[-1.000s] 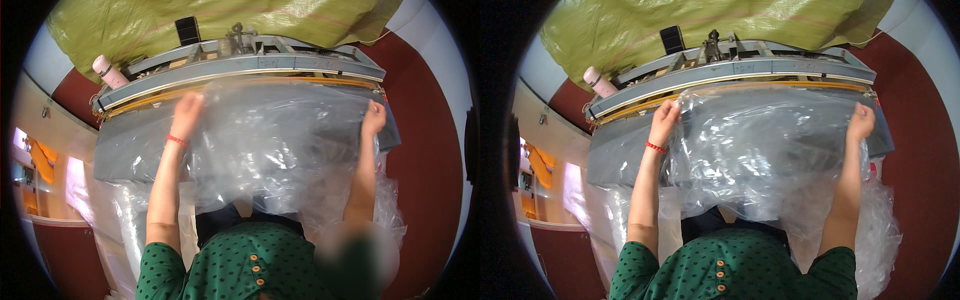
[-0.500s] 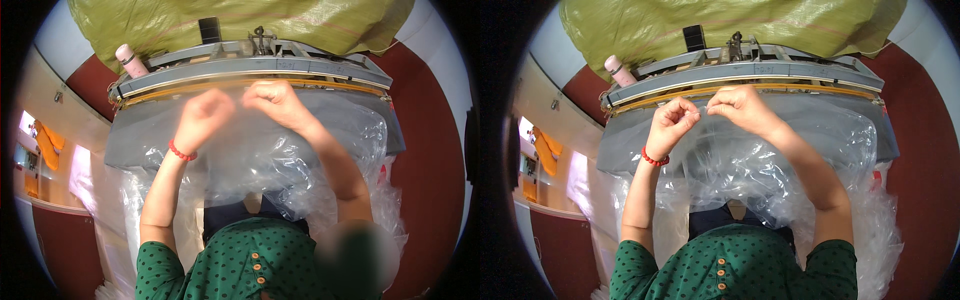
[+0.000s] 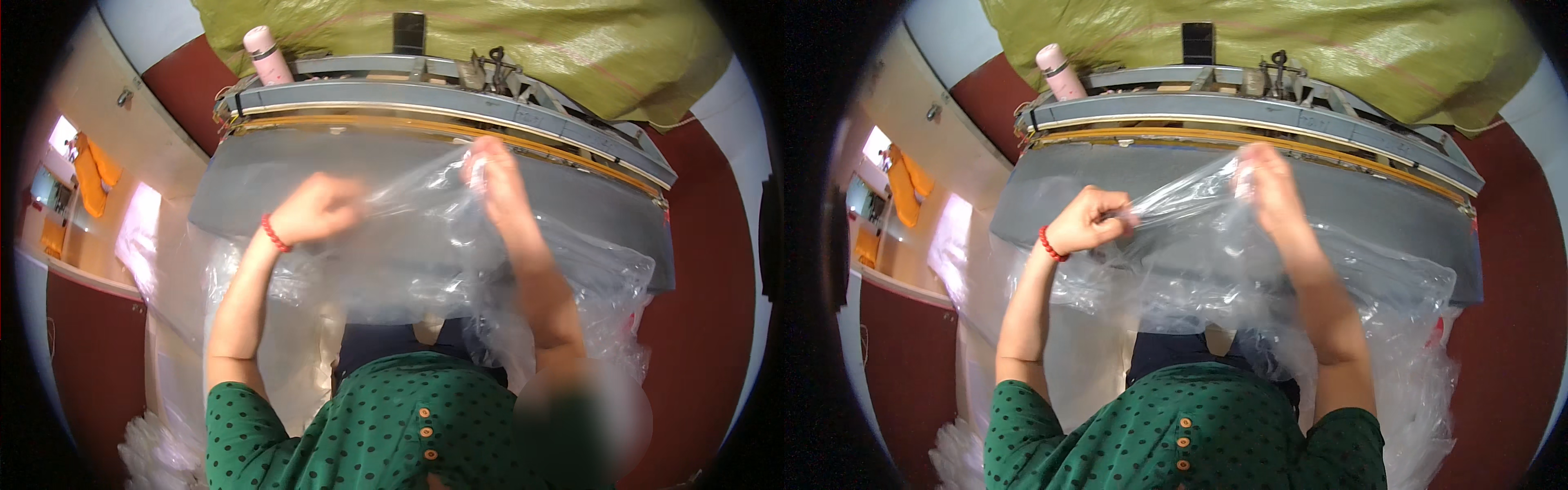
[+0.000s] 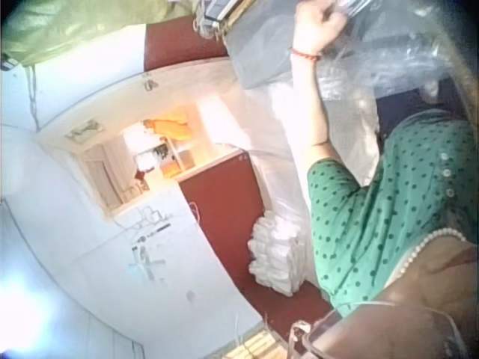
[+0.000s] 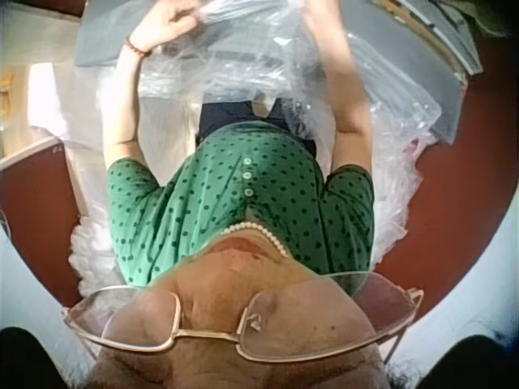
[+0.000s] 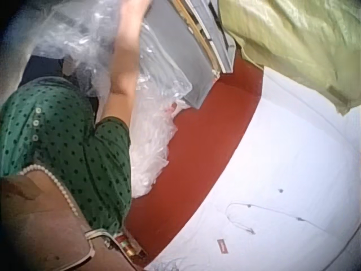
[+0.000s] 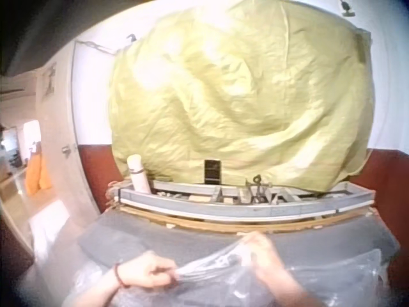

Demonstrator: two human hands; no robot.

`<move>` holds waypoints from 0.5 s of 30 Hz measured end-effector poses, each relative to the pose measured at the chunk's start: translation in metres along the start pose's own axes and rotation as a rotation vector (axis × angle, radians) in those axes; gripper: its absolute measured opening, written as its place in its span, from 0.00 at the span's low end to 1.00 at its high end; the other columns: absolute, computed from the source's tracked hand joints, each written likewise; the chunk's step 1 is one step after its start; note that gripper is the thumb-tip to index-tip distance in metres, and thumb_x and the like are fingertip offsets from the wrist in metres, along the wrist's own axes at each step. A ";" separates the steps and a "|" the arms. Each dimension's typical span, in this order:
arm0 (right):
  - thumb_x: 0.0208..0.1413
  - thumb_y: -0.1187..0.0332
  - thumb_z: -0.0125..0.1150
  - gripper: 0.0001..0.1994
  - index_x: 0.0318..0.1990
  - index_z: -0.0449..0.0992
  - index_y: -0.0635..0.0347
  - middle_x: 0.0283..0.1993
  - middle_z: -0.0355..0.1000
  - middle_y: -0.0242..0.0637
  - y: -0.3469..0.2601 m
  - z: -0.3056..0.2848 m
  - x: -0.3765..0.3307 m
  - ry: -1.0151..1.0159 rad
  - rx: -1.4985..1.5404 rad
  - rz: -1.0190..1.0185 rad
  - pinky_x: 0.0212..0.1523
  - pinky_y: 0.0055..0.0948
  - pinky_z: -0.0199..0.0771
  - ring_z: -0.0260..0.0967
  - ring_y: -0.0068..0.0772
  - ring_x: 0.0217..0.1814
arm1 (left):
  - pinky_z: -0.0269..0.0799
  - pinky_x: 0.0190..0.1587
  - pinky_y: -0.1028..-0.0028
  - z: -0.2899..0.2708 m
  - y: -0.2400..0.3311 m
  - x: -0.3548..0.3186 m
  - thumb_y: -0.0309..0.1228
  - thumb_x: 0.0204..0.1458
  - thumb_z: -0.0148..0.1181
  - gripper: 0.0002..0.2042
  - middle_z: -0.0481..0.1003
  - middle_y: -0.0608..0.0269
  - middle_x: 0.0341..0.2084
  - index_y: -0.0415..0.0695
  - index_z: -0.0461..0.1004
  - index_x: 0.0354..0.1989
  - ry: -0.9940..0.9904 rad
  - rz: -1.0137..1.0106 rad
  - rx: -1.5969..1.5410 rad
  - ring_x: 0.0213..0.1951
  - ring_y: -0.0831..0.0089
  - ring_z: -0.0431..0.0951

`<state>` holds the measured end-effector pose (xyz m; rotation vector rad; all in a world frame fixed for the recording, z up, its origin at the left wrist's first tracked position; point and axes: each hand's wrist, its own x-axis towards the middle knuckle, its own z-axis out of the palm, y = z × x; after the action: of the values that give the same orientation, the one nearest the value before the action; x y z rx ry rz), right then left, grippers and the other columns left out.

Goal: Operating a heat-sealing machine to cut and seal large plastic film sheets.

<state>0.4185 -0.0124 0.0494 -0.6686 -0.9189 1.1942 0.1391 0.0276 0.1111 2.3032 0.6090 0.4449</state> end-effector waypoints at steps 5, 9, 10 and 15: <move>0.54 0.62 0.48 0.12 0.39 0.71 0.59 0.31 0.66 0.24 -0.043 -0.127 -0.019 0.741 -0.657 -0.152 0.30 0.17 0.57 0.58 0.15 0.29 | 0.69 0.34 0.64 -0.059 -0.112 -0.102 0.32 0.39 0.53 0.10 0.73 0.51 0.23 0.48 0.75 0.31 -0.156 -0.606 0.940 0.30 0.57 0.73; 0.52 0.63 0.50 0.13 0.39 0.72 0.63 0.31 0.68 0.26 -0.090 -0.265 -0.076 0.958 -0.985 -0.226 0.34 0.21 0.61 0.61 0.19 0.32 | 0.69 0.38 0.67 -0.184 -0.167 -0.208 0.28 0.33 0.55 0.18 0.74 0.50 0.27 0.40 0.72 0.37 0.127 -1.004 0.900 0.33 0.58 0.74; 0.52 0.64 0.50 0.13 0.39 0.72 0.63 0.34 0.69 0.29 -0.101 -0.308 -0.097 1.021 -1.047 -0.305 0.37 0.24 0.62 0.63 0.23 0.36 | 0.68 0.37 0.67 -0.209 -0.156 -0.205 0.24 0.33 0.53 0.13 0.73 0.50 0.30 0.35 0.72 0.32 0.310 -1.044 0.762 0.35 0.57 0.73; 0.54 0.55 0.42 0.19 0.40 0.70 0.64 0.35 0.70 0.47 -0.174 -0.405 -0.193 1.212 -1.711 -0.131 0.40 0.35 0.63 0.66 0.44 0.39 | 0.66 0.34 0.66 -0.186 -0.092 -0.111 0.23 0.39 0.54 0.09 0.70 0.53 0.29 0.36 0.67 0.31 1.496 -0.084 1.621 0.31 0.62 0.71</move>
<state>0.8361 -0.2309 -0.0487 -2.2470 -0.6582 -0.5427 -0.0683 0.1278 0.1598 2.7189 2.4170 2.3567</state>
